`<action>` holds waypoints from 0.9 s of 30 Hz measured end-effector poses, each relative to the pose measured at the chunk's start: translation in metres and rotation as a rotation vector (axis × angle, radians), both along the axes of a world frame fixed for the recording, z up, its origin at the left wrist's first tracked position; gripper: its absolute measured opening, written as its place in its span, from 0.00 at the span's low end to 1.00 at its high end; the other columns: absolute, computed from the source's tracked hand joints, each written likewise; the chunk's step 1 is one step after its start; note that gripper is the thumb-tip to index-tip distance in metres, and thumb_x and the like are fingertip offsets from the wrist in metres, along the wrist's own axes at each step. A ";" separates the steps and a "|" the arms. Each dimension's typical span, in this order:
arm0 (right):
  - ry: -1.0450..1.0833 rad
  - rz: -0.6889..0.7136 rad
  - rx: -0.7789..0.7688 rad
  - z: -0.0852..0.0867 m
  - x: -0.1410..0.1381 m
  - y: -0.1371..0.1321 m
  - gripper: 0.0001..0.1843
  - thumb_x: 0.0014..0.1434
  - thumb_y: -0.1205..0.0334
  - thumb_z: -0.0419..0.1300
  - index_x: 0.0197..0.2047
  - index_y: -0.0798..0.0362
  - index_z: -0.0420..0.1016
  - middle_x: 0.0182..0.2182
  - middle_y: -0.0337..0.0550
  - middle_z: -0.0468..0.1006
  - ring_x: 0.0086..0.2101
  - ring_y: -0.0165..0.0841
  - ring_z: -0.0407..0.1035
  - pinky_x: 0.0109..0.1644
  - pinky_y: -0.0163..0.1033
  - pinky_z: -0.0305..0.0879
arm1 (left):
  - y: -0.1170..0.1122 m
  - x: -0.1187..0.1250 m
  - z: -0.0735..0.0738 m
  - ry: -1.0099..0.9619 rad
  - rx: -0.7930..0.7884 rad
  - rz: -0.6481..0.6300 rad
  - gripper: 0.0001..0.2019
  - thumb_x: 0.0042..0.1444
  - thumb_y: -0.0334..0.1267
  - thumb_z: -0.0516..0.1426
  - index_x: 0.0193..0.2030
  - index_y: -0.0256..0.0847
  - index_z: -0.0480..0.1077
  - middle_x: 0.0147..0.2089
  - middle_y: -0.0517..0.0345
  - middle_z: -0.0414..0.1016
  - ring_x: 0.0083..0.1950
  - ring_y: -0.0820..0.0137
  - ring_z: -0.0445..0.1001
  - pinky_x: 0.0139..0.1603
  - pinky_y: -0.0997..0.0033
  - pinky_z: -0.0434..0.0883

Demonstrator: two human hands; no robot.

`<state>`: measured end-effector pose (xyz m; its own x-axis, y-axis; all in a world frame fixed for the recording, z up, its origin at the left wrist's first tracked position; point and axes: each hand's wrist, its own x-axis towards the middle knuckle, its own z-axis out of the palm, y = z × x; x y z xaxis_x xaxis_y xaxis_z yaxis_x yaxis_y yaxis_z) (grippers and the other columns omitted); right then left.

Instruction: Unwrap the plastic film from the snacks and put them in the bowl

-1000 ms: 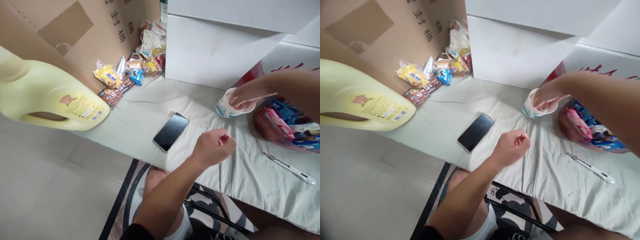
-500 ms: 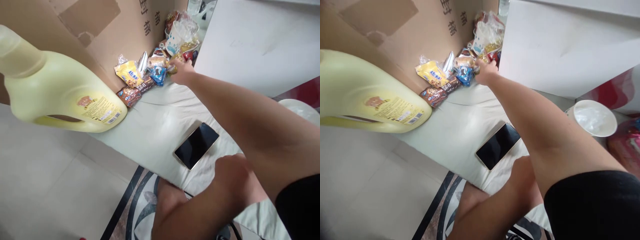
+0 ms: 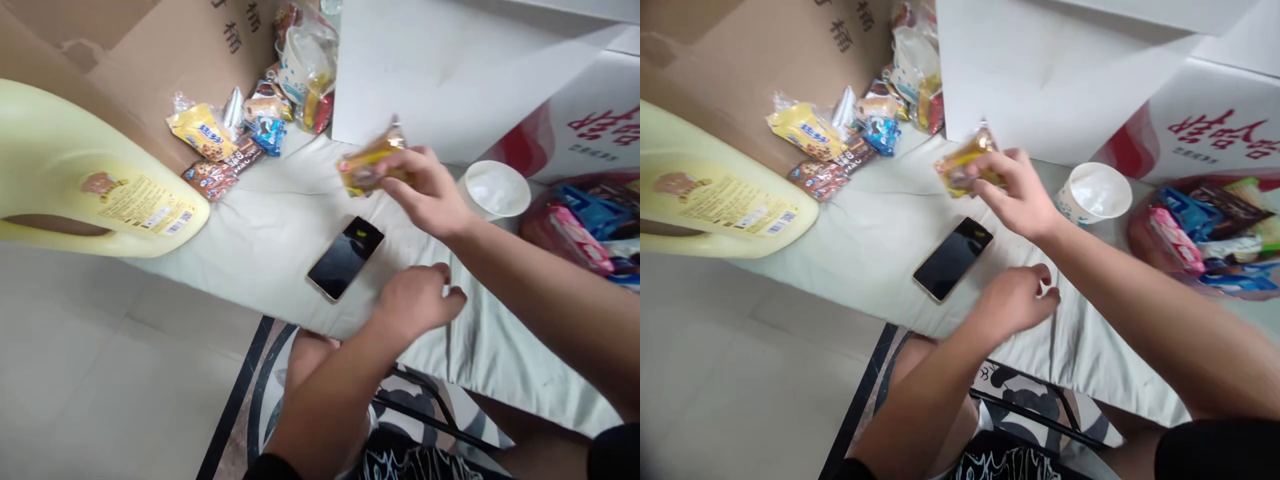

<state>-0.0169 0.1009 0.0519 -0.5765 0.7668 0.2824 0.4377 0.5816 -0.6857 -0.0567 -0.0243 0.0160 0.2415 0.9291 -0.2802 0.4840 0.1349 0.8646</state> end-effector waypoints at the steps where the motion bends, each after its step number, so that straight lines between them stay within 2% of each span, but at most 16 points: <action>1: 0.029 -0.056 0.111 0.004 0.034 -0.017 0.10 0.68 0.52 0.59 0.48 0.41 0.78 0.43 0.48 0.70 0.56 0.49 0.67 0.65 0.63 0.65 | 0.001 0.001 -0.002 -0.070 0.000 0.042 0.10 0.59 0.45 0.56 0.40 0.42 0.74 0.37 0.50 0.80 0.42 0.57 0.78 0.45 0.57 0.74; 3: 0.040 -0.181 0.355 0.006 0.099 -0.054 0.11 0.65 0.55 0.59 0.49 0.38 0.79 0.49 0.51 0.67 0.59 0.54 0.65 0.64 0.67 0.63 | 0.004 0.004 -0.005 -0.319 -0.059 0.146 0.11 0.62 0.46 0.55 0.36 0.42 0.71 0.34 0.52 0.78 0.39 0.61 0.77 0.45 0.59 0.75; 5: -0.021 -0.289 0.603 -0.005 0.150 -0.088 0.15 0.58 0.61 0.63 0.48 0.36 0.80 0.51 0.52 0.64 0.59 0.58 0.65 0.59 0.69 0.66 | 0.008 0.011 -0.008 -0.696 -0.210 0.233 0.19 0.64 0.56 0.51 0.41 0.42 0.71 0.39 0.50 0.79 0.40 0.62 0.79 0.43 0.61 0.76; 6: -0.063 -0.277 0.646 -0.014 0.169 -0.103 0.17 0.55 0.64 0.65 0.47 0.37 0.81 0.53 0.52 0.63 0.60 0.59 0.64 0.57 0.69 0.69 | 0.011 0.016 -0.011 -0.883 -0.288 0.207 0.24 0.63 0.61 0.51 0.48 0.43 0.70 0.45 0.49 0.80 0.44 0.61 0.80 0.44 0.60 0.77; 8: -0.013 -0.143 0.568 -0.033 0.193 -0.127 0.16 0.52 0.67 0.66 0.43 0.40 0.80 0.56 0.51 0.64 0.62 0.58 0.64 0.58 0.68 0.71 | 0.016 0.029 -0.016 -1.084 -0.379 0.105 0.33 0.55 0.67 0.59 0.58 0.46 0.67 0.55 0.46 0.78 0.51 0.57 0.80 0.48 0.58 0.78; 10: 0.071 0.032 0.416 -0.046 0.207 -0.141 0.13 0.53 0.67 0.65 0.41 0.43 0.80 0.57 0.49 0.69 0.63 0.55 0.65 0.62 0.67 0.71 | 0.020 0.044 -0.022 -1.071 -0.366 0.081 0.40 0.46 0.59 0.70 0.63 0.49 0.63 0.60 0.48 0.76 0.55 0.57 0.79 0.53 0.57 0.77; 12: 0.143 0.087 0.323 -0.050 0.222 -0.146 0.10 0.55 0.66 0.63 0.40 0.44 0.80 0.54 0.47 0.75 0.62 0.52 0.68 0.63 0.63 0.72 | 0.024 0.057 -0.028 -0.983 -0.315 0.080 0.46 0.41 0.50 0.74 0.65 0.51 0.60 0.61 0.50 0.75 0.58 0.57 0.78 0.56 0.56 0.77; 14: 0.171 -0.020 0.279 -0.048 0.242 -0.144 0.10 0.56 0.67 0.62 0.39 0.43 0.79 0.50 0.46 0.79 0.57 0.48 0.73 0.60 0.59 0.74 | 0.028 0.065 -0.033 -0.913 -0.282 0.062 0.46 0.39 0.46 0.75 0.66 0.52 0.61 0.61 0.50 0.75 0.59 0.57 0.78 0.57 0.54 0.77; 16: 0.107 -0.246 0.226 -0.048 0.268 -0.136 0.11 0.57 0.67 0.62 0.42 0.43 0.79 0.46 0.46 0.80 0.51 0.47 0.76 0.55 0.58 0.75 | 0.031 0.066 -0.035 -0.867 -0.261 0.071 0.44 0.39 0.45 0.74 0.64 0.52 0.63 0.61 0.50 0.76 0.58 0.56 0.78 0.55 0.56 0.78; 18: -0.032 -0.494 0.163 -0.054 0.293 -0.124 0.12 0.58 0.65 0.62 0.45 0.44 0.79 0.43 0.49 0.80 0.47 0.49 0.76 0.54 0.61 0.73 | 0.035 0.063 -0.035 -0.814 -0.232 0.119 0.44 0.39 0.45 0.74 0.64 0.54 0.63 0.59 0.51 0.77 0.54 0.57 0.80 0.49 0.59 0.80; 20: -0.178 -0.654 0.127 -0.067 0.315 -0.112 0.14 0.59 0.62 0.61 0.49 0.47 0.78 0.44 0.53 0.79 0.46 0.52 0.75 0.55 0.63 0.70 | 0.041 0.057 -0.035 -0.762 -0.172 0.194 0.44 0.39 0.45 0.74 0.64 0.57 0.62 0.56 0.55 0.78 0.50 0.59 0.81 0.42 0.61 0.80; 23: -0.334 -0.738 0.083 -0.086 0.335 -0.102 0.16 0.59 0.58 0.60 0.50 0.51 0.77 0.45 0.57 0.78 0.47 0.55 0.73 0.55 0.65 0.68 | 0.049 0.048 -0.034 -0.672 -0.091 0.316 0.37 0.37 0.47 0.76 0.55 0.50 0.68 0.46 0.59 0.80 0.42 0.65 0.80 0.37 0.66 0.78; 27: -0.398 -0.756 0.024 -0.096 0.345 -0.107 0.14 0.63 0.51 0.57 0.40 0.51 0.78 0.48 0.59 0.77 0.49 0.57 0.71 0.55 0.65 0.68 | 0.058 0.038 -0.036 -0.471 -0.010 0.345 0.28 0.34 0.42 0.78 0.42 0.40 0.73 0.39 0.59 0.79 0.39 0.72 0.77 0.40 0.74 0.76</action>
